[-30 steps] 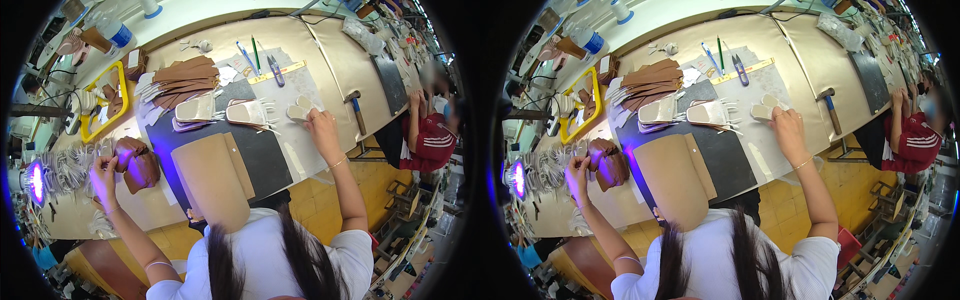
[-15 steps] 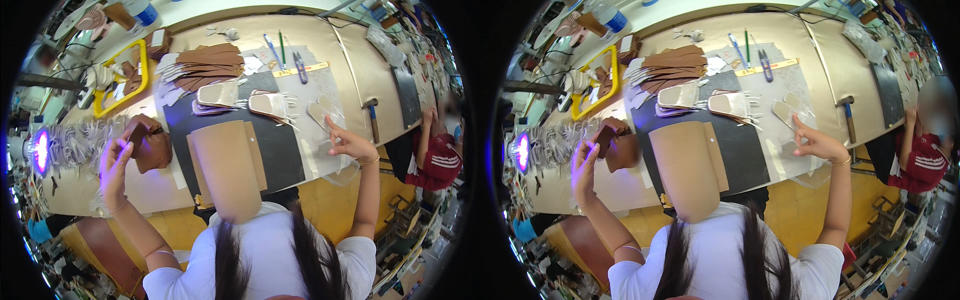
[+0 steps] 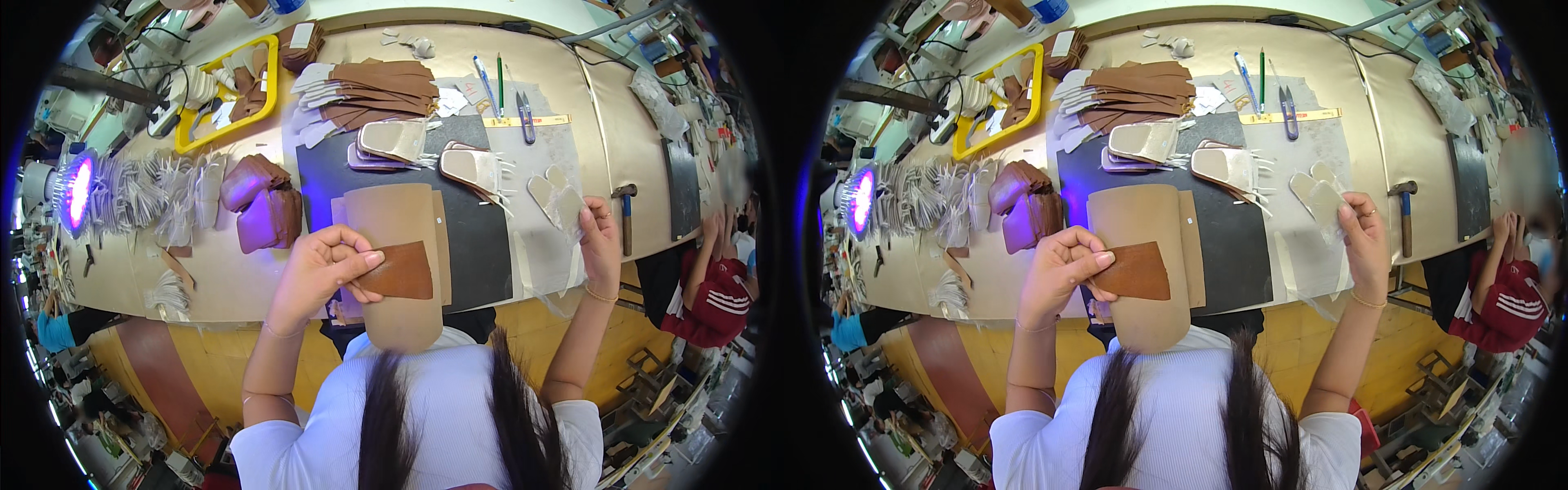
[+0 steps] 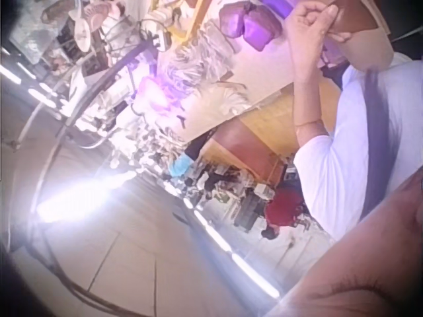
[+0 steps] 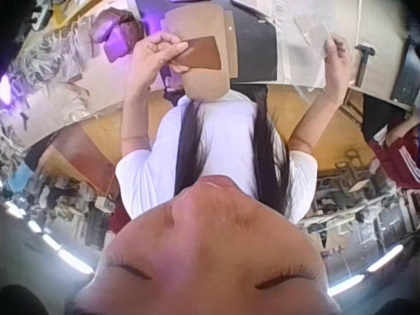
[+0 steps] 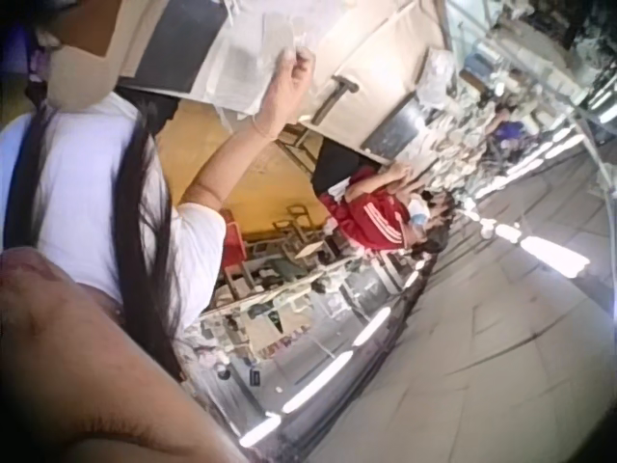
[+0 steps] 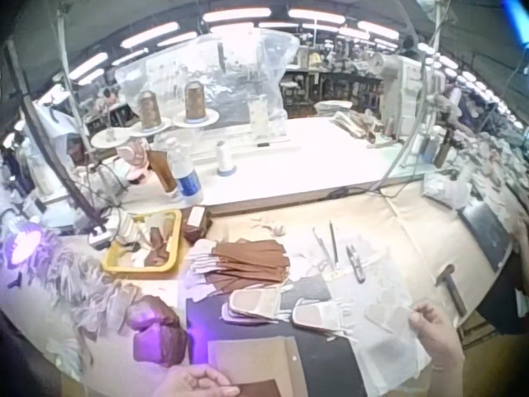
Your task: The person repeatedly picks up small brown leather pieces and white foam inserts, aligns them, and presses them together by hand. The assembled units are placed on the table. The person continues this repetitive assembly process throughout the clip.
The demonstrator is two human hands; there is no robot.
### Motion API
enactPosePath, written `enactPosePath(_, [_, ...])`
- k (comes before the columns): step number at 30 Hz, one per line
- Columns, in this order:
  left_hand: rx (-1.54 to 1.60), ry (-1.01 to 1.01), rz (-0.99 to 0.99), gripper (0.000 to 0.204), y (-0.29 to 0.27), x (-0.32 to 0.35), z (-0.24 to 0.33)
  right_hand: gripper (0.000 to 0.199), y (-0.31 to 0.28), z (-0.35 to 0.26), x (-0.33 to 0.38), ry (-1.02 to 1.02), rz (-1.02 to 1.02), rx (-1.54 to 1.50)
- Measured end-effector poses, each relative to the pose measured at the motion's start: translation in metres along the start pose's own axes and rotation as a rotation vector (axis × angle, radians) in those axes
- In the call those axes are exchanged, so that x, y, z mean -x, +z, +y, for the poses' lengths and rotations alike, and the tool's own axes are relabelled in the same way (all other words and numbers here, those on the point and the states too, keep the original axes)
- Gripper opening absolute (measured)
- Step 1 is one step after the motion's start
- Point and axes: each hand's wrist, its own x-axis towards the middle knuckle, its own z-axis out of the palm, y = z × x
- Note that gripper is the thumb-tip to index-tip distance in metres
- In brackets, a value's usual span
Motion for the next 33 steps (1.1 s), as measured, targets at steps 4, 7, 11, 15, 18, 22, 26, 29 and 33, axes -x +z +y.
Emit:
enactPosePath(4, [0.028, -0.071, 0.003, 0.010, -0.004, 0.001, -0.002, 0.020, 0.078, -0.014, 0.015, -0.017, -0.055, -0.014])
enactPosePath(7, [0.033, -0.093, -0.018, 0.017, -0.005, 0.004, -0.004, 0.019, 0.141, -0.040, 0.035, 0.069, -0.306, -0.002])
enactPosePath(11, [0.008, -0.054, -0.035, 0.034, -0.005, 0.005, -0.007, 0.019, 0.183, -0.048, 0.040, 0.105, -0.481, 0.126])
enactPosePath(15, [0.027, -0.085, -0.034, 0.041, -0.005, 0.007, -0.002, 0.018, 0.196, -0.051, 0.034, 0.100, -0.534, 0.316])
enactPosePath(18, [0.052, -0.104, -0.030, 0.041, -0.005, 0.008, 0.000, 0.017, 0.200, -0.049, 0.032, 0.120, -0.542, 0.279])
enactPosePath(22, [0.092, -0.126, -0.031, 0.037, -0.006, 0.008, 0.001, 0.017, 0.203, -0.050, 0.031, 0.127, -0.541, 0.321])
enactPosePath(26, [0.138, -0.123, -0.058, 0.035, -0.009, 0.009, -0.001, 0.015, 0.205, -0.051, 0.029, 0.127, -0.550, 0.320])
enactPosePath(29, [0.136, -0.113, -0.073, 0.035, -0.010, 0.009, -0.002, 0.015, 0.206, -0.052, 0.029, 0.135, -0.556, 0.329])
enactPosePath(33, [0.152, -0.126, -0.074, 0.032, -0.011, 0.008, -0.004, 0.015, 0.208, -0.054, 0.028, 0.134, -0.564, 0.381])
